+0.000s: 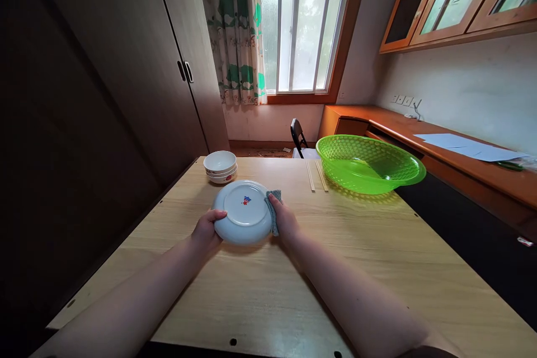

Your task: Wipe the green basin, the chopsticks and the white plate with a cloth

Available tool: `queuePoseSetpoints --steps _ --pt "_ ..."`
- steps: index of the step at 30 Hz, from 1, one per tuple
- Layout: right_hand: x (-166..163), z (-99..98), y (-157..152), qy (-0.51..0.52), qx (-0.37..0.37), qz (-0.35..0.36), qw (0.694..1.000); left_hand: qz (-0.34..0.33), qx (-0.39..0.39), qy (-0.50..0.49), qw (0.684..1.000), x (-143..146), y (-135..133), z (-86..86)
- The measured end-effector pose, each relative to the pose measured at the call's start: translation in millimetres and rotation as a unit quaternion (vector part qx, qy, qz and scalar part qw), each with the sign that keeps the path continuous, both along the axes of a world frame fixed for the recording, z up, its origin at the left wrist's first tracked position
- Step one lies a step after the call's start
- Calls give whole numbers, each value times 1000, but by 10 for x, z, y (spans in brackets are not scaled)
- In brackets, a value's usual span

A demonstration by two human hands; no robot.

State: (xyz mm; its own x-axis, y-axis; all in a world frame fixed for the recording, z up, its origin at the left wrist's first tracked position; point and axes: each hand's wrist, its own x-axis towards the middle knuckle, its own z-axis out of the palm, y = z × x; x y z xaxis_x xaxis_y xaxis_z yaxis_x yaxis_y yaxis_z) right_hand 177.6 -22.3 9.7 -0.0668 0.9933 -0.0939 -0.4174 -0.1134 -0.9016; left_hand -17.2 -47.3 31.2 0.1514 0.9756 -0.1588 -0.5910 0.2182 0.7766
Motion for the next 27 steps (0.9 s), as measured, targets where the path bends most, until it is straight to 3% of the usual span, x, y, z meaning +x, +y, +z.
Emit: queuePoseSetpoints --steps 5,14,22,27 --pt "74 70 21 4 -34 11 999 -25 4 6 1000 20 -40 18" --pt "-53 -110 17 0 -8 33 999 29 -13 -6 999 9 7 -41" --pt "59 10 12 -6 -25 -30 999 -24 16 -5 1000 9 -35 31" --pt "51 28 -3 0 -42 -22 999 -17 7 9 1000 19 -48 16"
